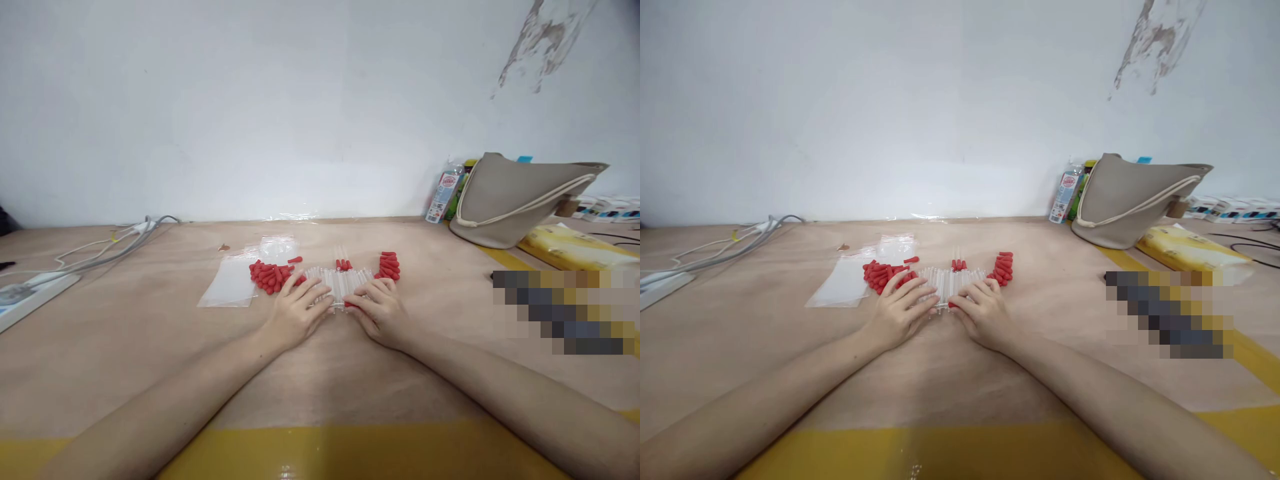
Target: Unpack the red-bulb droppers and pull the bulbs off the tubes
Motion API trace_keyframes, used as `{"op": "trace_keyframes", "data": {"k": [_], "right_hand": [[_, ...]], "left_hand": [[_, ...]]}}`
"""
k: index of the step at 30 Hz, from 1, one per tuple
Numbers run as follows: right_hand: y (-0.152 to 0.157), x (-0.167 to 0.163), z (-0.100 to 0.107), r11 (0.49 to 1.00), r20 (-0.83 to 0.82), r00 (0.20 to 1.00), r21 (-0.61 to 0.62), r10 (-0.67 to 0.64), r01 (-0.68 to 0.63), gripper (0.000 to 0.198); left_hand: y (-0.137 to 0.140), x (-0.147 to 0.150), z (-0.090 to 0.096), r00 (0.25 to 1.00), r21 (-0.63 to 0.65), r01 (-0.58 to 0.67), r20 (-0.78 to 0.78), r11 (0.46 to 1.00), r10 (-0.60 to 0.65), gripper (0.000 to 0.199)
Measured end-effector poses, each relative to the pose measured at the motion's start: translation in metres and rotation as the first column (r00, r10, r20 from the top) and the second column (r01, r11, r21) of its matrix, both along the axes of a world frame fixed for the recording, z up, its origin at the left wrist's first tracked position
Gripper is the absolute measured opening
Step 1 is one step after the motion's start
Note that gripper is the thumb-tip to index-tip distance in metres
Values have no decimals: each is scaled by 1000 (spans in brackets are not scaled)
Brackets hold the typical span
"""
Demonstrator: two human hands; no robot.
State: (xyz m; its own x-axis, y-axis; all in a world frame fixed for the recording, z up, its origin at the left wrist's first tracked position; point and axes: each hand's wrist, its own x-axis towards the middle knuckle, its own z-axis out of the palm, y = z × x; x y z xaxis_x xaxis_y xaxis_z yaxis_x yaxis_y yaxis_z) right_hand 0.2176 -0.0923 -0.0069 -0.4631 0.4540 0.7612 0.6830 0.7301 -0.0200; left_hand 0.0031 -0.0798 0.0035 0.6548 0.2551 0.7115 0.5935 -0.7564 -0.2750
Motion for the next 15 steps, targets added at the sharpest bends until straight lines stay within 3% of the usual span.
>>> {"op": "trace_keyframes", "data": {"k": [6, 15], "right_hand": [[0, -6, 0, 999, 49, 999, 37, -7, 5, 21], [-1, -2, 0, 993, 113, 990, 73, 88, -97, 11]], "left_hand": [[1, 2, -3, 999, -32, 39, 6, 999, -38, 11], [-3, 1, 0, 994, -120, 105, -24, 987, -108, 13]]}}
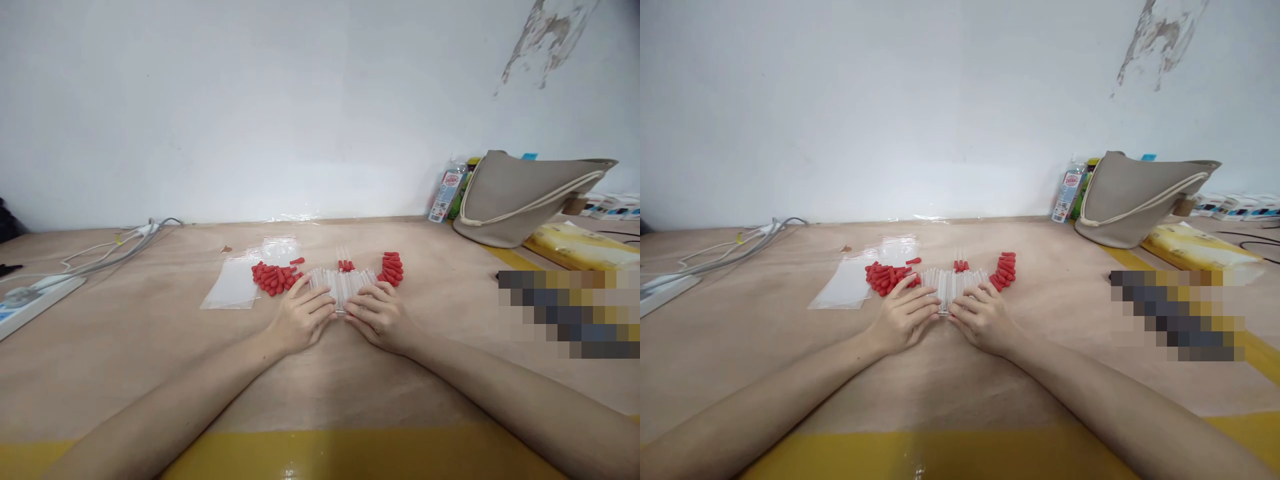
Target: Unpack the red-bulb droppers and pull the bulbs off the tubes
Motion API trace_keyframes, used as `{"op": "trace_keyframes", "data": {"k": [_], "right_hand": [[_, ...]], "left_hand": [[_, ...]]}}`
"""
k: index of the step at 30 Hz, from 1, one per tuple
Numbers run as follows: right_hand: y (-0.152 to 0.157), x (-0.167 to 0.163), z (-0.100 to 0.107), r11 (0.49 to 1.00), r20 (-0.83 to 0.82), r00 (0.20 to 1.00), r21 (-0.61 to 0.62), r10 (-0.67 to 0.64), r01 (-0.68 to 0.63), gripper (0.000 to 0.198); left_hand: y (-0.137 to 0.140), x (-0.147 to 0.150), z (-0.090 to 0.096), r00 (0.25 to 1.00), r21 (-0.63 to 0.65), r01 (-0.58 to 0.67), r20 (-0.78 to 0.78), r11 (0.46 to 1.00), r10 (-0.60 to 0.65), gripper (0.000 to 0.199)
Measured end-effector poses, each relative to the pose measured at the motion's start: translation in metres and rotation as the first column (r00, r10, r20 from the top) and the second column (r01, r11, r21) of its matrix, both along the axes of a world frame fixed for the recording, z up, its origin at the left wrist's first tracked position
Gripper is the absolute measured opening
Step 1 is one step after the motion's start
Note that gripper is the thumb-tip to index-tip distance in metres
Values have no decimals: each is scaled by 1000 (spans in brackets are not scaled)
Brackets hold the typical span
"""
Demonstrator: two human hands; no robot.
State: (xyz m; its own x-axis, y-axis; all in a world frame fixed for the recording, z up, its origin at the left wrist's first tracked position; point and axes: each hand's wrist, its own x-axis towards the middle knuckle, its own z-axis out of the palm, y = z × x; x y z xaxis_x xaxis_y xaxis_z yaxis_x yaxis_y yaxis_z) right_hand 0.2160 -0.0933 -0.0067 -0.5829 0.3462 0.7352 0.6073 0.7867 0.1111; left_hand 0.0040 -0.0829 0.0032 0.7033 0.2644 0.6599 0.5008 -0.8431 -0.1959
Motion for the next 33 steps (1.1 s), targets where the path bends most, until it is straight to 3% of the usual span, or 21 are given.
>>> {"op": "trace_keyframes", "data": {"k": [10, 18, 21, 26, 29, 33], "right_hand": [[0, 3, -6, 996, 13, 997, 36, 80, -80, 12], [-2, 9, -6, 995, 18, 997, 60, 74, -75, 15], [0, 19, -6, 998, -41, 998, 38, 55, -53, 15], [16, 46, 4, 975, -366, 921, -218, -132, 54, 21], [35, 61, 17, 926, -383, 885, -358, -264, 121, 24], [68, 76, 31, 813, -396, 795, -546, -460, 199, 33]], "left_hand": [[-3, -6, 2, 999, -31, 46, 14, 998, -46, 10], [-3, -7, 0, 998, -36, 59, 33, 998, -58, 12], [0, -14, -1, 993, -54, 48, 111, 997, -41, 13], [12, -22, -2, 951, -114, -94, 283, 989, 123, 19], [19, -12, 0, 950, -139, -143, 257, 980, 175, 27], [30, 14, 3, 972, -145, -159, 151, 976, 181, 31]]}}
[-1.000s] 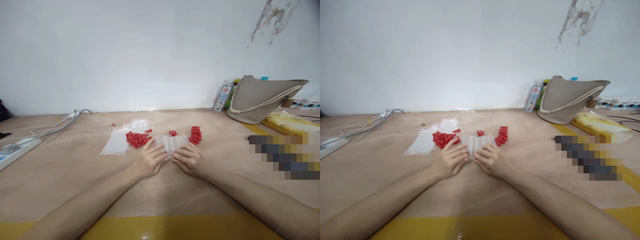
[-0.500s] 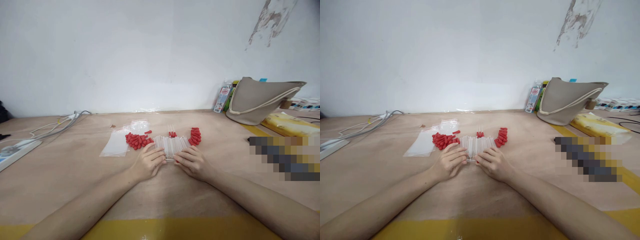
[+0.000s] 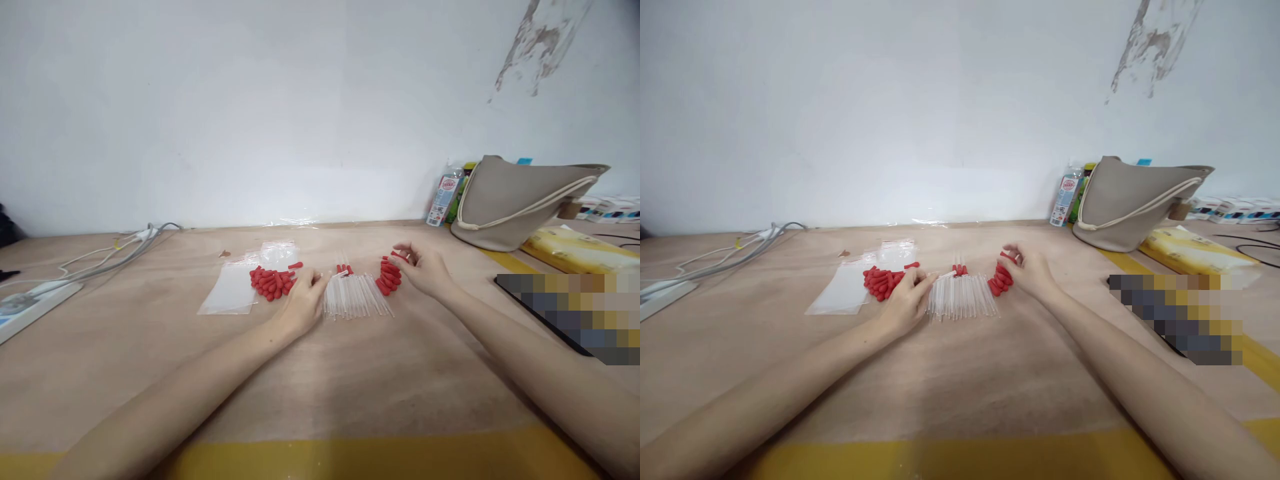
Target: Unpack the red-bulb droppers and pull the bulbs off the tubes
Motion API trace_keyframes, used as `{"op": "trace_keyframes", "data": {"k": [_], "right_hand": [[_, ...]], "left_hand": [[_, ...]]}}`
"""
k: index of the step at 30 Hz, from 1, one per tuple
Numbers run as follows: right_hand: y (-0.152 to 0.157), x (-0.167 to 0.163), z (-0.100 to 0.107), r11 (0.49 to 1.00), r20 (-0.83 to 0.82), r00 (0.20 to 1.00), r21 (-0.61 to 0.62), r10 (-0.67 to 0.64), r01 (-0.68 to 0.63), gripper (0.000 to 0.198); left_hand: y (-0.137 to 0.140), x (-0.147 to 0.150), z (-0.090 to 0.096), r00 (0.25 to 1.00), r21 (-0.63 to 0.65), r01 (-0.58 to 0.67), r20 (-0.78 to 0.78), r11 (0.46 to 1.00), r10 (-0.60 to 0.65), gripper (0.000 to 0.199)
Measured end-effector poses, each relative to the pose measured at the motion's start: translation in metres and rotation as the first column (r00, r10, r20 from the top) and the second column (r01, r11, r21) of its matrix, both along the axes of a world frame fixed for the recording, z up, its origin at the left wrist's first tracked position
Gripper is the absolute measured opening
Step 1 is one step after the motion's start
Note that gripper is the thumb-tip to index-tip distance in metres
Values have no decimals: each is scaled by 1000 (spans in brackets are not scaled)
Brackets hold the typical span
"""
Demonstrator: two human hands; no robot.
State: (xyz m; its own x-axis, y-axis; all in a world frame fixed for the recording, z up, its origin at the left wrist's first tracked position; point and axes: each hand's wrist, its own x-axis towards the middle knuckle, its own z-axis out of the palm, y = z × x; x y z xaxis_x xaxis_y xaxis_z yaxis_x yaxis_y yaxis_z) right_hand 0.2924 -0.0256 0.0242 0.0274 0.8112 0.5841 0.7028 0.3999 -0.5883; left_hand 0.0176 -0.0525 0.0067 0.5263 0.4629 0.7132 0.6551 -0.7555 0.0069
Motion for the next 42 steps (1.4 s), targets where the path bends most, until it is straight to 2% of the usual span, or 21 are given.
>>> {"op": "trace_keyframes", "data": {"k": [4, 8, 12, 14, 17, 23, 27, 30, 34, 39, 42], "right_hand": [[24, 15, 0, 988, -126, 987, -127, -104, 88, 25], [32, 26, -9, 961, -243, 959, -264, -145, 78, 25], [36, 32, -18, 954, -278, 946, -288, -164, 81, 26], [39, 35, -21, 956, -271, 949, -280, -163, 84, 24], [47, 38, -26, 958, -237, 961, -275, -146, 78, 23], [68, 39, -42, 955, -147, 979, -281, -138, 93, 27], [74, 41, -48, 947, -94, 981, -290, -170, 136, 29], [72, 43, -44, 945, -67, 975, -267, -214, 189, 35], [61, 29, -24, 953, -21, 973, -209, -229, 220, 42], [38, -24, 6, 978, 129, 992, -207, -9, 35, 23], [30, -53, 11, 963, 197, 974, -264, 113, -58, 17]], "left_hand": [[9, 24, 2, 997, -18, -6, -73, 1000, 4, 27], [8, 40, 2, 991, -117, 16, -129, 993, -31, 29], [-1, 42, 4, 988, -238, 54, -128, 970, -87, 12], [-7, 38, 7, 986, -269, 92, -109, 959, -126, 22], [-14, 22, 10, 985, -246, 129, -84, 961, -154, 36], [-20, -21, 2, 995, -179, 89, -31, 980, -96, 18], [-21, -32, -6, 998, -197, 67, 35, 978, -61, 13], [-21, -30, -8, 996, -192, 78, 57, 978, -68, 14], [-22, -25, -7, 996, -167, 86, 36, 982, -81, 16], [-19, -7, 4, 993, -89, 37, -108, 995, -47, 20], [-16, 12, 10, 987, -135, -4, -161, 991, -18, 20]]}}
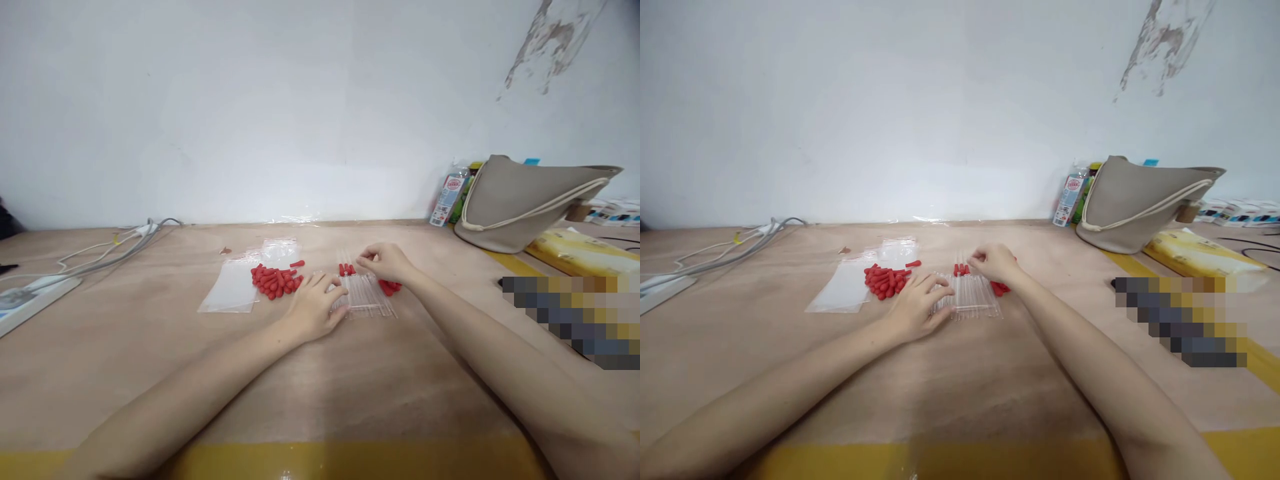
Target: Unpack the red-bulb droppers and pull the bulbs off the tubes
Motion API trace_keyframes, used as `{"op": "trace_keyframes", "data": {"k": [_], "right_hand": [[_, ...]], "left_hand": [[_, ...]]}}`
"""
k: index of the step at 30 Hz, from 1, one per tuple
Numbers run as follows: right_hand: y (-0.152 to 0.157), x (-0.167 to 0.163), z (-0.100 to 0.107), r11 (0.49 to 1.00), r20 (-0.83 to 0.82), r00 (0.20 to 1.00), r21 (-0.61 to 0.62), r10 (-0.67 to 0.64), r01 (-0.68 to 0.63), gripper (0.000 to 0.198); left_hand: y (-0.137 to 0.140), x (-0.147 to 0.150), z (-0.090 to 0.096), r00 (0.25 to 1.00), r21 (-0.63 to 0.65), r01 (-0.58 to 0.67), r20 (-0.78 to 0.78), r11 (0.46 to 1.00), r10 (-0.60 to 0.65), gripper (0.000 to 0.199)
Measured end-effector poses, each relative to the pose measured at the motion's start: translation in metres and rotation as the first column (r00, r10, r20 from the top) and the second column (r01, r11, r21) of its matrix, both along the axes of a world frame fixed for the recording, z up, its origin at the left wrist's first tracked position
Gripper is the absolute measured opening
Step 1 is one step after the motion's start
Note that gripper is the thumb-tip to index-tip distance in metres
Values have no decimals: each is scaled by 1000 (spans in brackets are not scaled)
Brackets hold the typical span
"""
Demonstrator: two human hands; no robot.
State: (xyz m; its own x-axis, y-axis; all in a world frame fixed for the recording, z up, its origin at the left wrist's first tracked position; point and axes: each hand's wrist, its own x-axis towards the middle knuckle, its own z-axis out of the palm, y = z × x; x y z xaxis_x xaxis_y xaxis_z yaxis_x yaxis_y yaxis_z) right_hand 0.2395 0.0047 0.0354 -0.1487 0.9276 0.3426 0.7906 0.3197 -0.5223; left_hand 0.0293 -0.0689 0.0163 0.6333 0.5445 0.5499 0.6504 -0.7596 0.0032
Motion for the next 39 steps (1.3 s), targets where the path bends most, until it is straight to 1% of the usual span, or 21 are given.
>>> {"op": "trace_keyframes", "data": {"k": [2, 5, 9, 13, 15, 17, 19, 20, 21, 23, 27, 29, 31, 35, 39], "right_hand": [[0, -12, -1, 1000, 35, 999, -27, 5, -5, 16], [3, -20, -5, 999, 79, 997, -42, -21, 24, 15], [6, -22, -6, 997, 133, 990, -59, -43, 51, 15], [11, -22, -3, 986, 182, 975, -84, -125, 142, 17], [15, -23, -2, 976, 216, 963, -110, -160, 187, 18], [20, -26, -3, 964, 253, 950, -145, -182, 223, 18], [25, -29, -3, 949, 289, 937, -183, -198, 257, 18], [27, -31, -4, 940, 306, 929, -201, -207, 276, 19], [29, -33, -4, 930, 323, 921, -219, -218, 296, 19], [33, -36, -3, 907, 356, 905, -257, -233, 334, 20], [44, -42, 0, 863, 407, 887, -346, -216, 369, 16], [49, -46, 1, 846, 425, 884, -384, -194, 370, 12], [53, -48, 1, 836, 437, 881, -403, -182, 373, 11], [55, -51, 0, 830, 443, 878, -409, -182, 378, 10], [54, -49, 2, 838, 420, 887, -401, -192, 371, 7]], "left_hand": [[0, 11, 1, 1000, -45, -1, -29, 999, -1, 20], [0, 21, 0, 997, -72, 4, -76, 997, -9, 19], [3, 24, 1, 992, -103, -11, -130, 995, -2, 11], [12, 24, 7, 978, -101, 16, -208, 995, -37, 10], [14, 26, 9, 972, -84, 78, -215, 993, -95, 12], [15, 29, 9, 955, -59, 191, -220, 980, -199, 15], [14, 32, 6, 913, -19, 322, -257, 947, -316, 15], [14, 34, 4, 891, 5, 371, -285, 929, -354, 15], [14, 36, 2, 873, 31, 404, -312, 914, -375, 15], [13, 39, -2, 856, 86, 427, -358, 900, -373, 17], [10, 44, -2, 845, 171, 434, -419, 884, -333, 20], [10, 43, 2, 850, 198, 430, -418, 881, -321, 21], [15, 38, 10, 860, 204, 410, -412, 889, -302, 21], [37, 20, 25, 882, 123, 318, -402, 940, -246, 27], [60, 2, 30, 907, 4, 225, -366, 974, -208, 31]]}}
